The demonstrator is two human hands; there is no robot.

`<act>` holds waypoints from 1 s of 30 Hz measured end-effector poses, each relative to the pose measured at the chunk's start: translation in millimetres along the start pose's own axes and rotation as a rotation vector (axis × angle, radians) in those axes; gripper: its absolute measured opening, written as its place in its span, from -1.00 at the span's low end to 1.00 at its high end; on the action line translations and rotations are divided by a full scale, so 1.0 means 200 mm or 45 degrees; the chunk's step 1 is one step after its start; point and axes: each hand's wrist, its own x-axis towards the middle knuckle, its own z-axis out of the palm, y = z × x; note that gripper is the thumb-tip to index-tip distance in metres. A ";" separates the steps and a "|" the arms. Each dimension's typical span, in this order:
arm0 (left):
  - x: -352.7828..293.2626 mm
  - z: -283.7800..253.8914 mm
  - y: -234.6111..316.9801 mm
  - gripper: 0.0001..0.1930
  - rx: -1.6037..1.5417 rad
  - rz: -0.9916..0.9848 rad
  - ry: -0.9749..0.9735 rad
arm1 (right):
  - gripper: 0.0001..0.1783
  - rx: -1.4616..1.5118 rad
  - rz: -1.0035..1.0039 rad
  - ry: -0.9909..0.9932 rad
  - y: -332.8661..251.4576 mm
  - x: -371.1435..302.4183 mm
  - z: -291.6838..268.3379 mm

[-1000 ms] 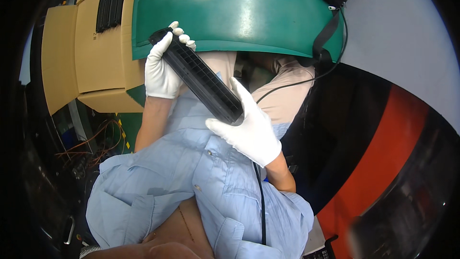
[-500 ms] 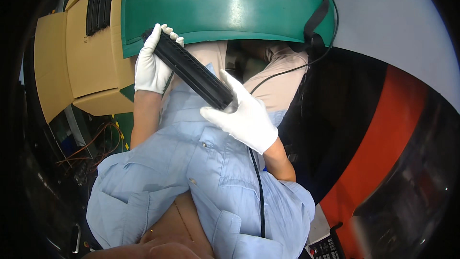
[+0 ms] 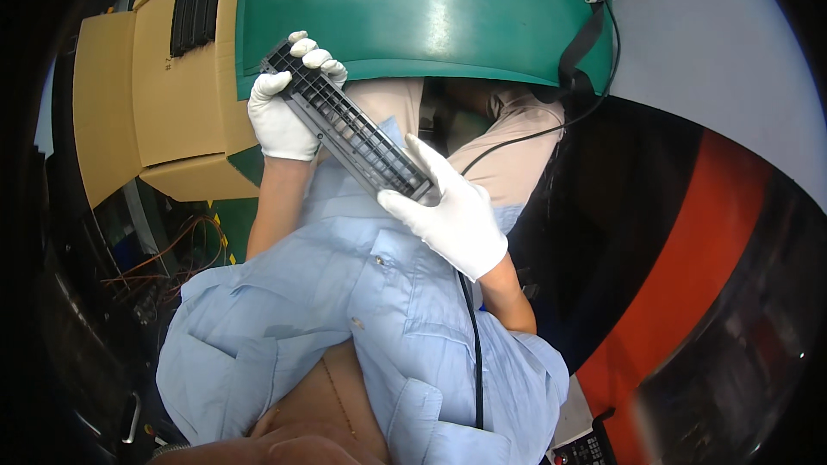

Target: The person sits at a green workbench and repeatedly assembles small black plastic components. They pick up a base piece, insert a thin metal pin into it, and then attach a slotted cover piece. The person then moves to a nearby machine to place the assembled part into a slot before returning to the workbench to repeat the process.

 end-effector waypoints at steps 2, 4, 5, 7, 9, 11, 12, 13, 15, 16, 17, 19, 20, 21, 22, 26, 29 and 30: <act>-0.01 -0.01 0.00 -0.49 0.014 0.001 0.037 | -0.01 -0.125 -0.084 -0.011 -0.01 0.01 0.01; -0.02 0.04 -0.01 -0.47 0.068 0.049 0.074 | 0.01 -0.272 -0.276 -0.008 -0.03 0.03 0.05; -0.02 0.09 -0.04 -0.47 0.134 0.082 0.131 | 0.05 -0.181 -0.317 -0.037 -0.06 0.05 0.08; -0.03 0.19 -0.08 -0.51 0.272 0.079 0.202 | -0.14 -0.188 -0.257 -0.014 -0.05 0.10 0.16; -0.07 0.29 -0.09 -0.59 0.676 0.083 0.367 | -0.28 -0.134 -0.203 0.021 -0.05 0.15 0.23; -0.18 0.29 -0.11 -0.50 1.393 0.138 0.390 | -0.32 -0.185 -0.310 0.062 -0.12 0.19 0.26; -0.21 0.29 -0.16 -0.53 1.308 0.263 0.428 | -0.28 -0.057 -0.330 0.029 -0.09 0.25 0.31; -0.21 0.29 -0.12 -0.55 1.257 0.279 0.447 | -0.20 -0.194 -0.359 0.033 -0.15 0.27 0.33; -0.18 0.28 0.05 -0.59 1.217 0.363 0.449 | -0.04 -0.413 -0.517 -0.007 -0.26 0.28 0.36; -0.12 0.27 0.21 -0.62 1.222 0.411 0.412 | 0.05 -0.498 -0.636 -0.027 -0.29 0.29 0.35; -0.06 0.27 0.42 -0.58 1.384 0.552 0.473 | 0.14 -0.382 -0.586 -0.110 -0.33 0.25 0.31; 0.09 0.31 0.88 -0.43 1.644 0.754 0.684 | 0.03 -0.285 -0.598 0.027 -0.29 0.23 0.20; 0.16 0.28 1.15 -0.35 1.818 0.804 0.852 | -0.10 0.010 -0.439 0.056 -0.28 0.16 0.14; 0.24 0.18 1.44 -0.23 1.927 0.798 0.931 | -0.24 0.271 -0.368 0.136 -0.22 0.11 0.08; 0.33 0.13 1.66 -0.24 2.120 0.769 1.024 | -0.30 0.171 -0.329 0.312 -0.19 0.04 0.01; 0.58 -0.29 2.31 -0.35 2.915 0.805 1.481 | -0.44 0.321 -0.128 0.974 0.13 -0.25 -0.18; 0.74 -0.36 2.33 -0.37 3.087 0.429 1.425 | -0.44 0.236 -0.030 1.761 0.22 -0.68 -0.28; 0.74 -0.42 2.38 -0.39 3.115 0.367 1.458 | -0.48 -0.466 -0.401 2.058 0.69 -0.92 -0.49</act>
